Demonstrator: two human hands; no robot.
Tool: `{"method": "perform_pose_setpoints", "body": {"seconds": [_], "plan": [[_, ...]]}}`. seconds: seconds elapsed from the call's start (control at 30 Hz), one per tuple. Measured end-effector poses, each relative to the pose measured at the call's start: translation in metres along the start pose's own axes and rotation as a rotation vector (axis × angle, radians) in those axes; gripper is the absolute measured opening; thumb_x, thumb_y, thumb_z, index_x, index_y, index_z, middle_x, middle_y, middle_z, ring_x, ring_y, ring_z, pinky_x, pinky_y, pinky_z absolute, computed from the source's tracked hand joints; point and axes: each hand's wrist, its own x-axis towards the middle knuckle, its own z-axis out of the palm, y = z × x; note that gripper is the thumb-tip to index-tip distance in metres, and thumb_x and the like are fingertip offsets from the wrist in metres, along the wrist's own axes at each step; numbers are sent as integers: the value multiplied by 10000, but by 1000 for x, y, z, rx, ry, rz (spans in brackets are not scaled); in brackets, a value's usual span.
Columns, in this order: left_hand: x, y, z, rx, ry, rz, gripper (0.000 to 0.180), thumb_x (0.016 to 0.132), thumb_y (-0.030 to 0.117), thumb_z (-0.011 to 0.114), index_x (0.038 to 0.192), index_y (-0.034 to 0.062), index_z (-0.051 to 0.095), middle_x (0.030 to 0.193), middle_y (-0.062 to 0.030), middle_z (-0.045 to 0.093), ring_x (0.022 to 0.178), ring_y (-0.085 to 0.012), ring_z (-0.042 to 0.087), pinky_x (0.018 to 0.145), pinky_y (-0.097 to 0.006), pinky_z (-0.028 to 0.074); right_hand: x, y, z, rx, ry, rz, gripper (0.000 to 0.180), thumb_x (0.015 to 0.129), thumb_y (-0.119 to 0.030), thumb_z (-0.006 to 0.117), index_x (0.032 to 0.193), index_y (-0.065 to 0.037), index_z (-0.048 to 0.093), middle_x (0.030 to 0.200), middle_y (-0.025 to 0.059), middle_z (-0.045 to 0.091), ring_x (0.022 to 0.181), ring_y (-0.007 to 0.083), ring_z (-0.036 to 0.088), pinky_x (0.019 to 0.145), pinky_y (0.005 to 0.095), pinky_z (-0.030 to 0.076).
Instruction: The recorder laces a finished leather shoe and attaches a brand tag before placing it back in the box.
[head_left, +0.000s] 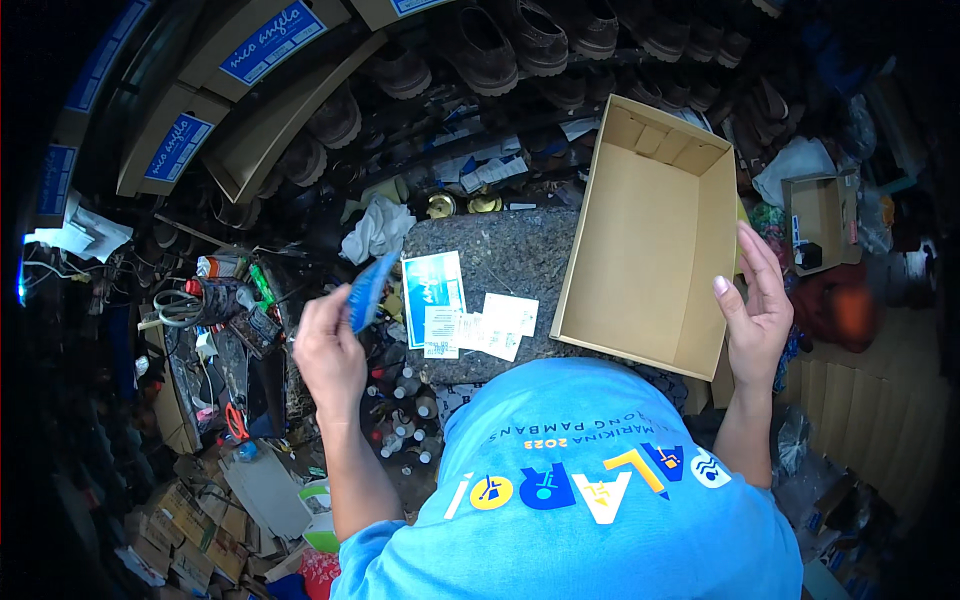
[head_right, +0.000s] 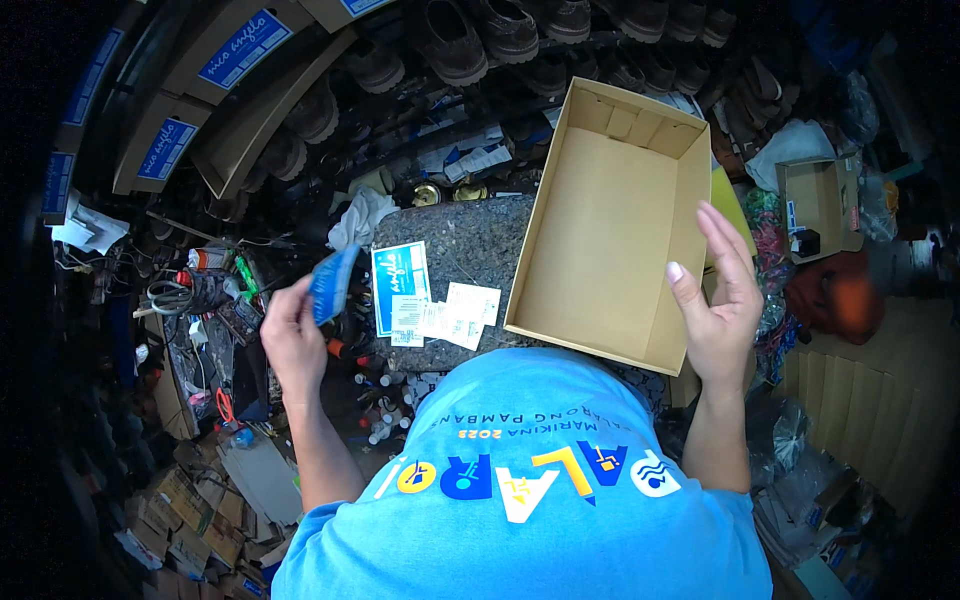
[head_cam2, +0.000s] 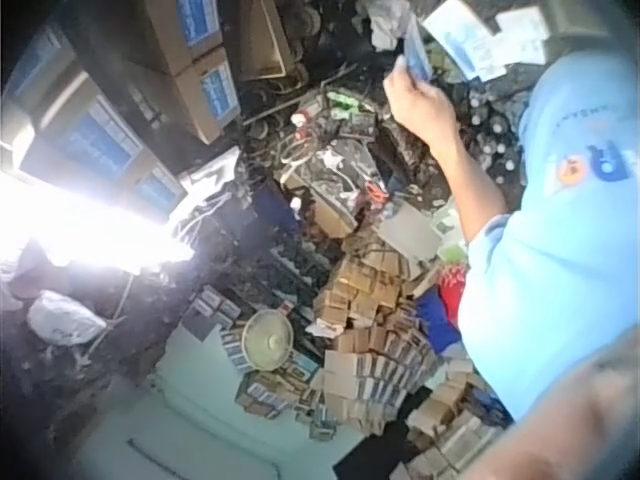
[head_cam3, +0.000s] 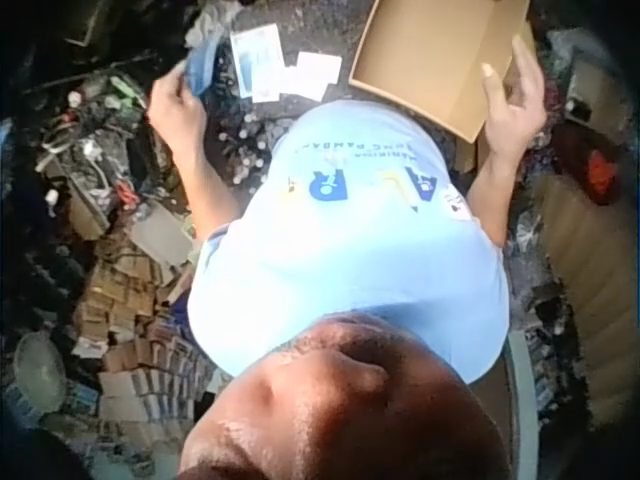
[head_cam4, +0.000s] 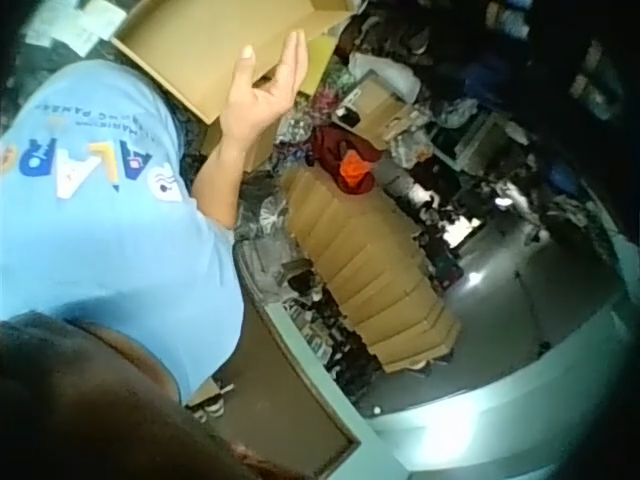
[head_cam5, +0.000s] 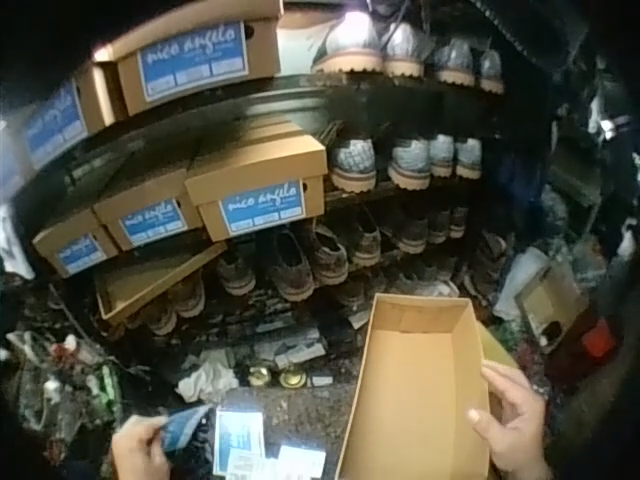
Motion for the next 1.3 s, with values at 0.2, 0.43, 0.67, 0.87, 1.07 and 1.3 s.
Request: {"method": "perform_pose_setpoints", "body": {"seconds": [0.2, 0.43, 0.67, 0.87, 1.07, 1.3], "plan": [[26, 66, -27, -321, -247, 261, 366, 780, -91, 657, 1110, 47, 736, 924, -115, 706, 818, -251, 662, 747, -340, 512, 10, -83, 45, -24, -348, -497, 448, 817, -27, 755, 1250, 42, 662, 1130, 201, 715, 1037, 315, 700, 923, 384, 547], [43, 124, 5, -457, -175, 540, 355, 732, -25, 766, 1070, 81, 750, 974, -91, 695, 800, -239, 633, 746, -347, 457, 3, -83, 97, 200, -252, -486, 356, 809, 119, 693, 1149, 15, 717, 1004, 190, 743, 865, 286, 753, 717, 314, 617], [0, 145, 45, -1119, 9, 326, 338, 786, -15, 833, 1094, -38, 696, 969, -130, 652, 763, -139, 625, 629, -234, 515, -7, -72, 118, 413, -257, -226, 343, 853, 96, 679, 1186, 17, 705, 1069, 190, 740, 944, 258, 748, 798, 320, 616], [-2, 146, 53, -1107, -20, 163, 249, 823, -39, 794, 1056, -31, 706, 1079, -123, 644, 785, -64, 593, 653, -161, 484, -15, -64, 127, 521, -268, -135, 337, 934, 48, 593, 1267, 43, 645, 1158, 209, 714, 1019, 246, 725, 873, 312, 593], [-3, 141, 56, -1104, 11, 143, 201, 831, -48, 782, 1023, -30, 724, 1084, -126, 658, 797, -68, 600, 657, -161, 477, -17, -67, 128, 575, -313, -49, 324, 958, 22, 581, 1277, 41, 639, 1158, 201, 717, 1048, 231, 713, 884, 297, 582], [-9, 136, 57, -1054, 63, 212, 186, 852, -41, 763, 1036, -36, 731, 1075, -135, 663, 881, -119, 618, 727, -195, 499, -21, -71, 123, 542, -330, -81, 334, 967, 33, 565, 1295, 40, 626, 1206, 202, 695, 1078, 245, 701, 909, 313, 570]]}}
